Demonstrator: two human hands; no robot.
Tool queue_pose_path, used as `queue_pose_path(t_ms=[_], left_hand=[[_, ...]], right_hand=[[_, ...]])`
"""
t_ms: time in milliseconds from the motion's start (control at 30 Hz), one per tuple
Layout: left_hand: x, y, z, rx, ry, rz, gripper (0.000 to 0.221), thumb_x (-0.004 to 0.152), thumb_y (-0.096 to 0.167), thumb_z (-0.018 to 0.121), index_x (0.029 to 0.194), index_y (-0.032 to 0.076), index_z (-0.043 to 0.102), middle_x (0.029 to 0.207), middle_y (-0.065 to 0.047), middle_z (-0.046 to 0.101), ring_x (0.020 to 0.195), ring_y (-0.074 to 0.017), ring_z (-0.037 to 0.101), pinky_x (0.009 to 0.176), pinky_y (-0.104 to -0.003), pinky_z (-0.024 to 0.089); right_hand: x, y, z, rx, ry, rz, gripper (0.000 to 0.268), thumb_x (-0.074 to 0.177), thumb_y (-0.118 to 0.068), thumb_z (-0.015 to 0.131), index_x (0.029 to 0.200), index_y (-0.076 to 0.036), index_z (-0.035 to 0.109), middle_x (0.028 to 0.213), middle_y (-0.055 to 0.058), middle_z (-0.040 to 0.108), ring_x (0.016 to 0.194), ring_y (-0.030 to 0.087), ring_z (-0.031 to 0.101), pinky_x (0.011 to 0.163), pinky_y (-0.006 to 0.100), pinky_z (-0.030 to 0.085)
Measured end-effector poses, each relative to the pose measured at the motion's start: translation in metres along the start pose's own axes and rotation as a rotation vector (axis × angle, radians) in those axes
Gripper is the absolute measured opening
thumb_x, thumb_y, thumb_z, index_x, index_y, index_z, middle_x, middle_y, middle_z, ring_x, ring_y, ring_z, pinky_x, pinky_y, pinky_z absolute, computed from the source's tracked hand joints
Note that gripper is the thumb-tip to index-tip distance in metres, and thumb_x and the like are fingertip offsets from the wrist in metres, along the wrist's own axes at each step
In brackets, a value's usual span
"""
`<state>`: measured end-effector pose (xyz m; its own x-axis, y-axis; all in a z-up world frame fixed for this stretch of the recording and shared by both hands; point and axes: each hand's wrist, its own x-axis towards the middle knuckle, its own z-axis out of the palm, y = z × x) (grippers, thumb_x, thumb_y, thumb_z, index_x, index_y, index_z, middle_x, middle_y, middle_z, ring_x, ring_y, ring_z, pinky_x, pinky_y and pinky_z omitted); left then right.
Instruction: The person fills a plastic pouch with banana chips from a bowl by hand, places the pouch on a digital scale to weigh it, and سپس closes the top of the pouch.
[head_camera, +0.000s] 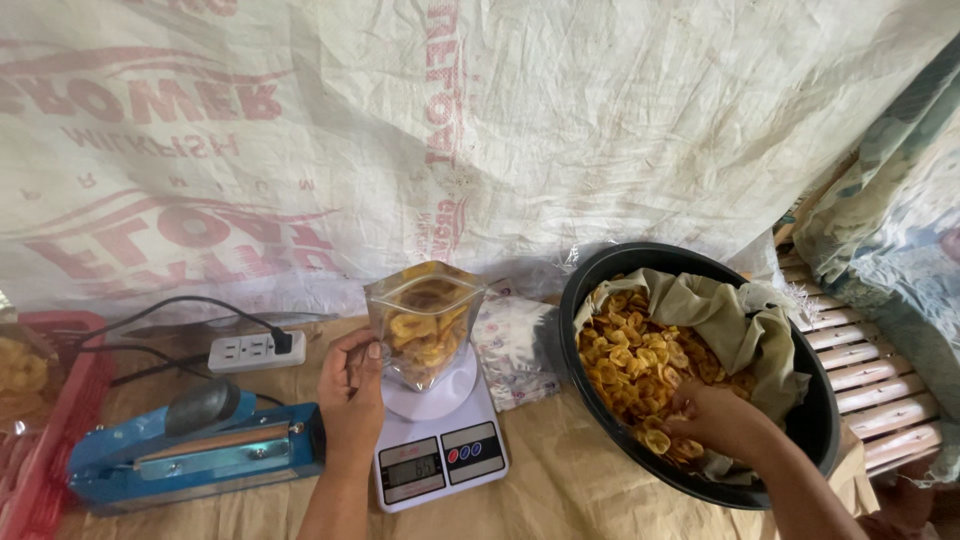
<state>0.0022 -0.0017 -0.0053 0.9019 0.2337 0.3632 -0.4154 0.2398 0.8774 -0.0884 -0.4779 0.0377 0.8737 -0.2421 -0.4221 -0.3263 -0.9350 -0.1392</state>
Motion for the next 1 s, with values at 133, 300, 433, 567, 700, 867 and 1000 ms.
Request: queue_pose_path(t_ms=[133,300,433,567,700,867,1000], left_hand=[[-0.002,-0.001,0.0,-0.05,0.0,-0.037,0.021,0.102,0.006,0.063,0.122,0.001,0.062,0.109,-0.003,0.068,0.103,-0.0078,0.062,0.092,-0.022,0.048],[0.0,0.003,0.001,-0.057,-0.006,-0.002,0.02,0.102,0.006,0.063,0.121,0.0,0.061,0.11,-0.003,0.067,0.106,-0.0077,0.062,0.094,-0.021,0.048],[0.0,0.002,0.001,-0.016,-0.002,-0.019,0.02,0.102,0.007,0.064,0.121,0.001,0.061,0.108,-0.003,0.067,0.103,-0.0073,0.061,0.091,-0.022,0.048],[-0.001,0.005,0.002,-0.003,0.001,-0.026,0.021,0.102,0.008,0.064,0.122,0.001,0.062,0.107,-0.003,0.067,0.099,-0.0071,0.06,0.088,-0.022,0.047],[-0.001,0.009,0.002,-0.002,-0.003,-0.016,0.02,0.102,0.008,0.063,0.121,0.001,0.061,0.108,-0.002,0.067,0.102,-0.0065,0.061,0.09,-0.021,0.048],[-0.002,0.006,0.002,-0.007,-0.004,-0.033,0.019,0.103,0.008,0.062,0.122,0.001,0.062,0.107,-0.003,0.068,0.1,-0.007,0.061,0.087,-0.022,0.048],[0.0,0.004,0.002,-0.002,0.004,0.002,0.021,0.101,0.007,0.062,0.12,0.001,0.061,0.109,-0.003,0.068,0.103,-0.0073,0.063,0.092,-0.022,0.049]], right_hand=[[0.004,0.01,-0.005,0.294,-0.002,0.144,0.034,0.096,-0.024,0.062,0.129,-0.016,0.069,0.104,0.014,0.078,0.086,0.03,0.074,0.076,0.042,0.063],[0.014,0.053,-0.019,0.225,0.221,-0.044,0.028,0.087,-0.017,0.07,0.114,-0.013,0.077,0.107,0.007,0.08,0.094,0.02,0.076,0.083,0.034,0.061],[0.014,0.058,-0.003,0.116,0.005,0.142,0.036,0.087,-0.027,0.075,0.121,-0.017,0.072,0.112,0.006,0.081,0.097,0.022,0.075,0.085,0.037,0.064],[0.017,0.053,0.014,-0.057,-0.016,0.155,0.039,0.084,-0.038,0.078,0.115,-0.015,0.075,0.107,0.007,0.082,0.098,0.02,0.077,0.089,0.035,0.06],[0.033,0.069,0.014,0.148,-0.026,0.116,0.045,0.085,-0.043,0.078,0.117,-0.013,0.074,0.105,0.005,0.08,0.093,0.023,0.079,0.085,0.037,0.064],[0.023,0.065,-0.009,0.417,0.1,0.043,0.037,0.093,-0.033,0.066,0.118,-0.009,0.078,0.097,0.01,0.081,0.089,0.022,0.077,0.084,0.036,0.063],[-0.025,-0.022,-0.06,0.533,0.247,0.006,0.035,0.097,-0.035,0.069,0.126,-0.016,0.076,0.1,0.008,0.082,0.081,0.023,0.074,0.076,0.04,0.063]])
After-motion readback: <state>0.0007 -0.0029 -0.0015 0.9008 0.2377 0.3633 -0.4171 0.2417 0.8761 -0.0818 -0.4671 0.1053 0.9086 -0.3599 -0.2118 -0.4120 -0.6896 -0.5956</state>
